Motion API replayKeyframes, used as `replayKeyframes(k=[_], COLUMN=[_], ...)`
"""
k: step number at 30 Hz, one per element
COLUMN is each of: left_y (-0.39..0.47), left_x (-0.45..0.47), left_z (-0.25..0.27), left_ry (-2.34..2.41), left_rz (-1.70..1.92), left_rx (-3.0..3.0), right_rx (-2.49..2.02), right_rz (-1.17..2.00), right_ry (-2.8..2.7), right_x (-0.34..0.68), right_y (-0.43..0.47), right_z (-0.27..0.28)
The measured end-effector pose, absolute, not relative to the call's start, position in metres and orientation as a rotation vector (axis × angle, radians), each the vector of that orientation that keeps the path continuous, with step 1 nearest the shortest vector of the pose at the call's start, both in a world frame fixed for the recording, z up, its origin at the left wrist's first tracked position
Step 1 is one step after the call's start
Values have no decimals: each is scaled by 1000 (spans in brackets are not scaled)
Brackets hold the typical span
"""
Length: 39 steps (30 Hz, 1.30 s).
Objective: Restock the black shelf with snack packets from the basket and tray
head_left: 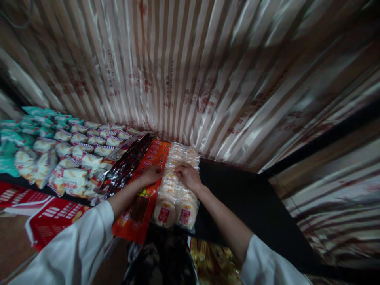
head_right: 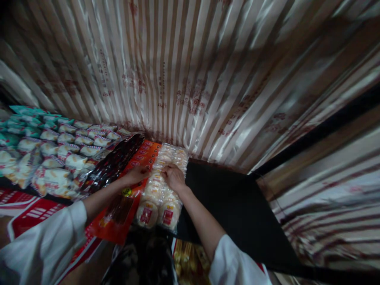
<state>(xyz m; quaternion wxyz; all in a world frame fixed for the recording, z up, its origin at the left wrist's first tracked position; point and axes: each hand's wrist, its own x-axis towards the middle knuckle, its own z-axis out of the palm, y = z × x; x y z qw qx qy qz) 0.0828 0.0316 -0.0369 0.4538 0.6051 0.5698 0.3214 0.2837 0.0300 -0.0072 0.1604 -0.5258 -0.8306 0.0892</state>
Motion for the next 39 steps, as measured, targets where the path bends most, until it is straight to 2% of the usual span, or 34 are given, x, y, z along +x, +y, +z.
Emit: replayKeyframes(k=[7,13,20,25,30,39], left_y=[29,31,26,21,11,8], left_x=[89,98,102,94,85,98], left_z=[-44,-49,-45,-38,-35,-45], left_ry=[1399,1477,1434,1630,1377,1372], left_rz=[743,919,954,901,724,902], left_rx=[1557,1503,1492,1534,1553,1455], right_rx=[-1521,-1438,-1500,-1575,-1580,-1433], right_rz=[248,267,291,243,212,248], right_ry=[-2373,-2341,-2430,-2418,-2420,-2390], right_x=[282,286,285,280,278,284], right_y=[30,27,16,12,10,10], right_z=[-8,-10,1,6,5,-4])
